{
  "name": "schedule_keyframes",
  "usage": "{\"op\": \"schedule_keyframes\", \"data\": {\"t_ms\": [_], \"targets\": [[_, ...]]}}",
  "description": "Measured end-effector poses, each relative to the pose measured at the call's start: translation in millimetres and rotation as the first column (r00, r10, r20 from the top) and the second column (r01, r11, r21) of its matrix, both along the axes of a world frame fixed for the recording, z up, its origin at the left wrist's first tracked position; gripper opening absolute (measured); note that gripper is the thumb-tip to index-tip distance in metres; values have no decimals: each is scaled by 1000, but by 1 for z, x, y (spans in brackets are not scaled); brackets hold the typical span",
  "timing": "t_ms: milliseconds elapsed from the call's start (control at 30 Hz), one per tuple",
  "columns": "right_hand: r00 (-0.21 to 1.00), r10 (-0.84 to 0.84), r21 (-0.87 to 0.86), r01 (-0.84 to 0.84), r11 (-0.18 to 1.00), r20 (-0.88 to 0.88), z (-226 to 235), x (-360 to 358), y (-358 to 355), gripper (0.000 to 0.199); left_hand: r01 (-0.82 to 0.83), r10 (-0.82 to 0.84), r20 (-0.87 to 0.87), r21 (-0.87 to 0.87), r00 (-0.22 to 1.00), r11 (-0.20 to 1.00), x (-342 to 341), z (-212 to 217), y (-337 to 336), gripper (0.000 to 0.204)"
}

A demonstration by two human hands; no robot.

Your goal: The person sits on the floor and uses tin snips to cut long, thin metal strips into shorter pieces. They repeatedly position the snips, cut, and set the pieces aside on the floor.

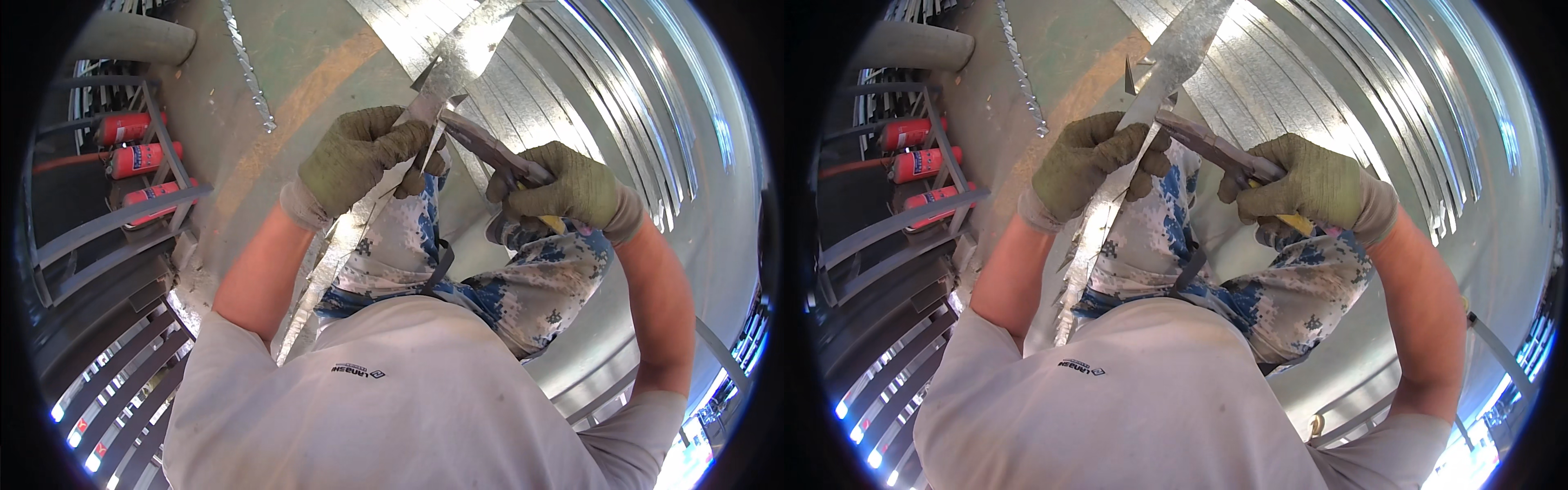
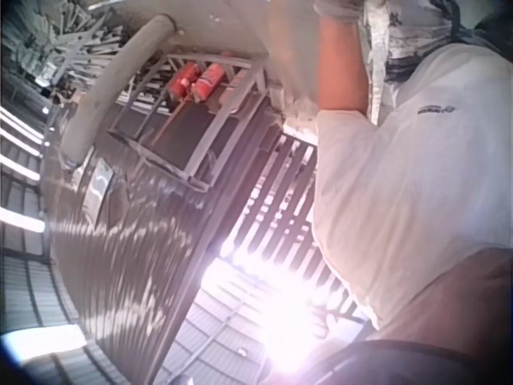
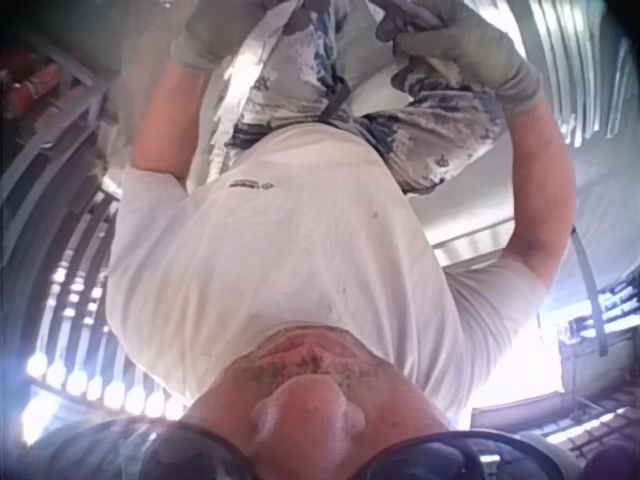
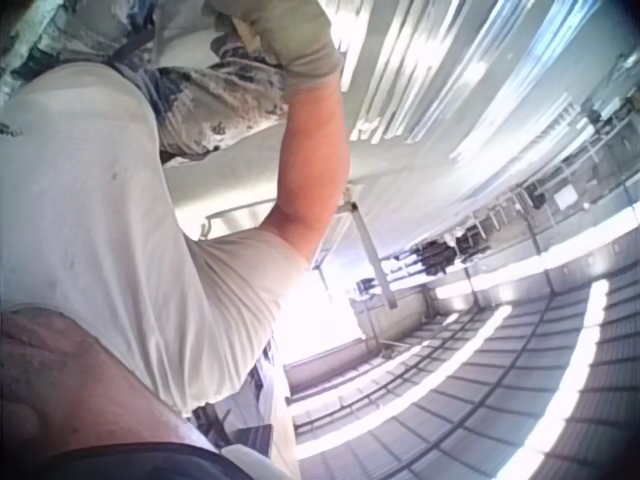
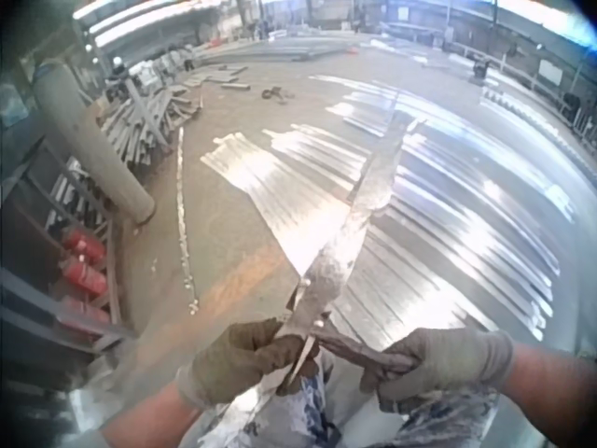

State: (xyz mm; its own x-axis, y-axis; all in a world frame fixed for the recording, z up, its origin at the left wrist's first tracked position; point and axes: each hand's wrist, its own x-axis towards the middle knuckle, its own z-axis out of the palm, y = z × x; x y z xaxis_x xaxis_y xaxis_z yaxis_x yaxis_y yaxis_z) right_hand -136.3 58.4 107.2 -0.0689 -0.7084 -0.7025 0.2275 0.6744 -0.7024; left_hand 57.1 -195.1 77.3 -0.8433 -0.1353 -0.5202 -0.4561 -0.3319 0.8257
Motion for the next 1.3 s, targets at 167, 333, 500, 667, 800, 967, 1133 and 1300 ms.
{"op": "schedule_keyframes", "data": {"t_ms": [167, 333, 500, 667, 800, 967, 1133, 1300], "targets": [[987, 9, 15, -11, 1000, 158, 1, -10, -3, 26, 4, -2, -36, 49, 999, 999, 0, -9, -3, 39], [991, 16, 3, -16, 1000, 132, -4, -11, -5, 29, 2, -2, -4, 50, 1000, 999, -5, -10, -5, 39], [1000, 6, 78, -8, 997, 24, 17, -4, -12, 33, 0, 0, 6, 22, 1000, 1000, -6, -6, -4, 40], [998, -39, -17, 40, 999, 47, 2, -2, 1, 37, 29, -29, -6, 26, 1000, 999, -7, -5, -5, 41], [999, 4, 62, -7, 998, 53, 19, -2, -7, 35, 36, -34, -40, 50, 999, 998, -4, -5, -4, 41], [962, -17, -35, 27, 999, 273, -1, -11, 0, 35, 16, -13, -40, 62, 999, 998, -4, -8, -3, 40], [939, -62, -6, 68, 998, 338, -6, -10, 1, 36, 18, -18, -13, 49, 1000, 999, -6, -12, -4, 38], [976, -30, -18, 35, 999, 215, 11, 2, -6, 38, 8, -8, 3, 76, 1000, 997, -7, -11, -7, 35]]}}
